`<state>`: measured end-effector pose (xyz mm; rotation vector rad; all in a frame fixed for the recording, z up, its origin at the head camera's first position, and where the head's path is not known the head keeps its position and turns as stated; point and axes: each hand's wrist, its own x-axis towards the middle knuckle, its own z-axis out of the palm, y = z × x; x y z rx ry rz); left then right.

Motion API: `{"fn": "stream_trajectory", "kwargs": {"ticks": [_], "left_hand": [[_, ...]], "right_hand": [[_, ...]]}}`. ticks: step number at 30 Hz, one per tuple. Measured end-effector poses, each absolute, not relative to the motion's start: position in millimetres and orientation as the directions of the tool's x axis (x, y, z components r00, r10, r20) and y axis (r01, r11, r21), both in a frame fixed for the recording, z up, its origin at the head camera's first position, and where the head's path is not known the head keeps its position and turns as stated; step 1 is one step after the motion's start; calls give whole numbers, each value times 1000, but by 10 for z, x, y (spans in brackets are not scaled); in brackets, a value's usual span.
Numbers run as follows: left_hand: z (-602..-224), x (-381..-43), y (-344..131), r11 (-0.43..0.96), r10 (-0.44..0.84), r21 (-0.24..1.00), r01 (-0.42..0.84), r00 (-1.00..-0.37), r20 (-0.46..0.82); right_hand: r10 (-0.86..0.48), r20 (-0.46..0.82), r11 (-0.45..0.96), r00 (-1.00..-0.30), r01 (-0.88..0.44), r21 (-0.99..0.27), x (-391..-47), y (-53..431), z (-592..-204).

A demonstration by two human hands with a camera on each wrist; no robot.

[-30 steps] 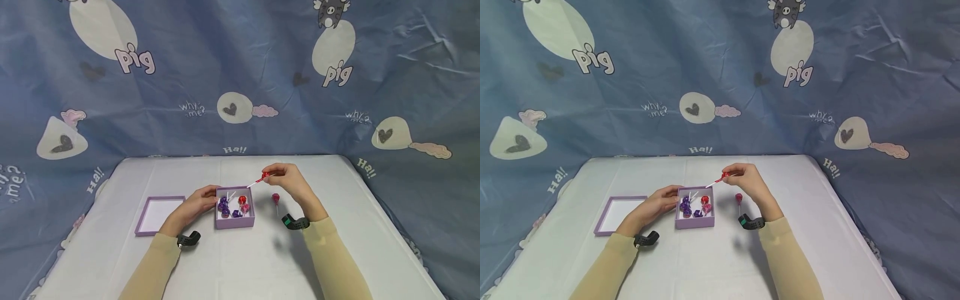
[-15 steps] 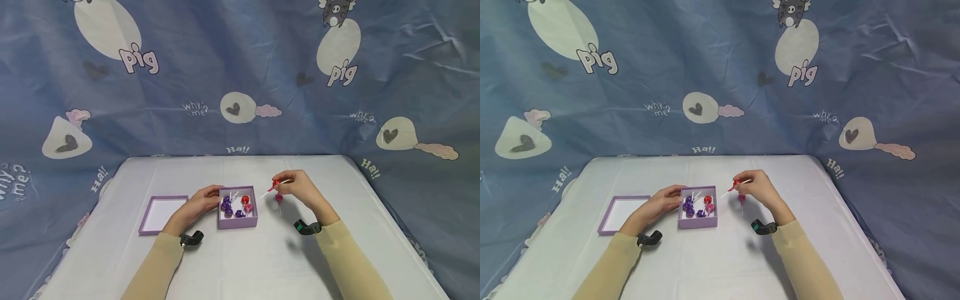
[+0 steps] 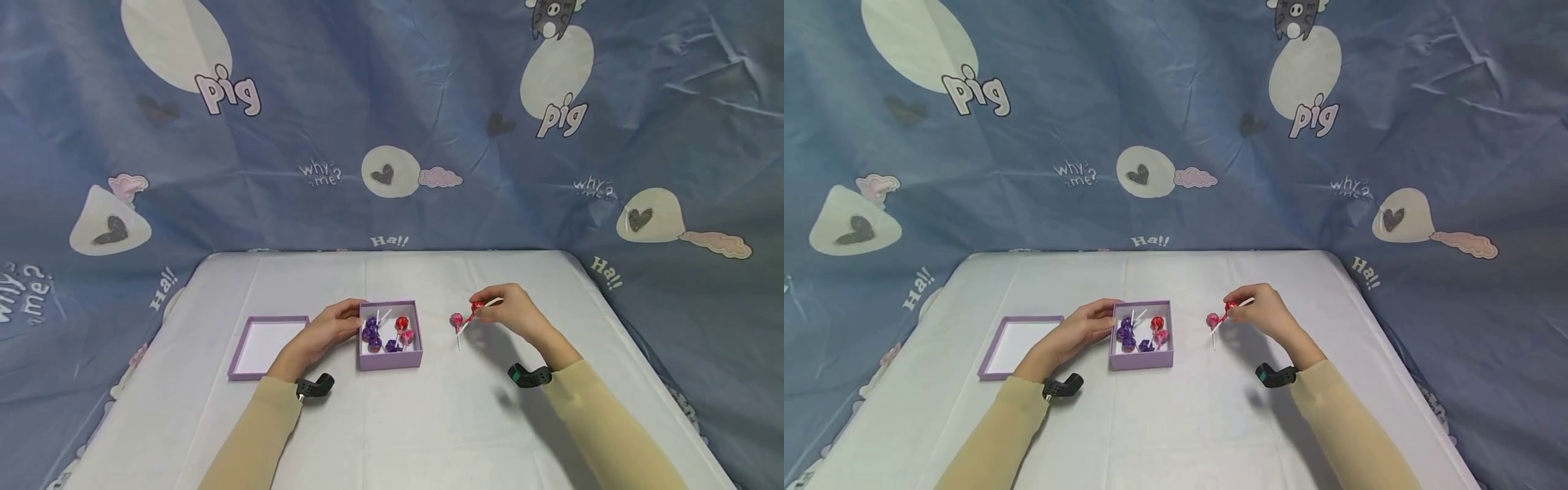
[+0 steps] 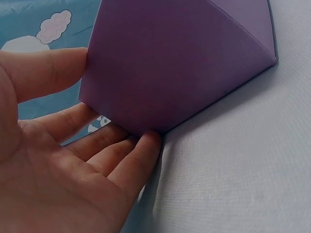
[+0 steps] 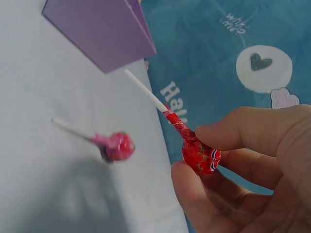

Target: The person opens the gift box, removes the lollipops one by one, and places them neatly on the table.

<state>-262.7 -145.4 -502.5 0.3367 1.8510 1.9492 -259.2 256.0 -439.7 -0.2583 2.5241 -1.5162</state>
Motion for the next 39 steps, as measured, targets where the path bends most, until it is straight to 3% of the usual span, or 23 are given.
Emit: {"fn": "stream_trajectory", "kwargs": {"ticks": [16, 39], "left_hand": [[-5019, -2620, -1434, -9, 449, 991, -136, -886, -117], [-5015, -2610, -1455, -20, 461, 992, -124, -882, -101]], "right_hand": [[-210, -67, 690, -975, -99, -717, -2659, 2715, -4558], [-206, -87, 710, -975, -88, -698, -2775, 2552, -4751]]}}
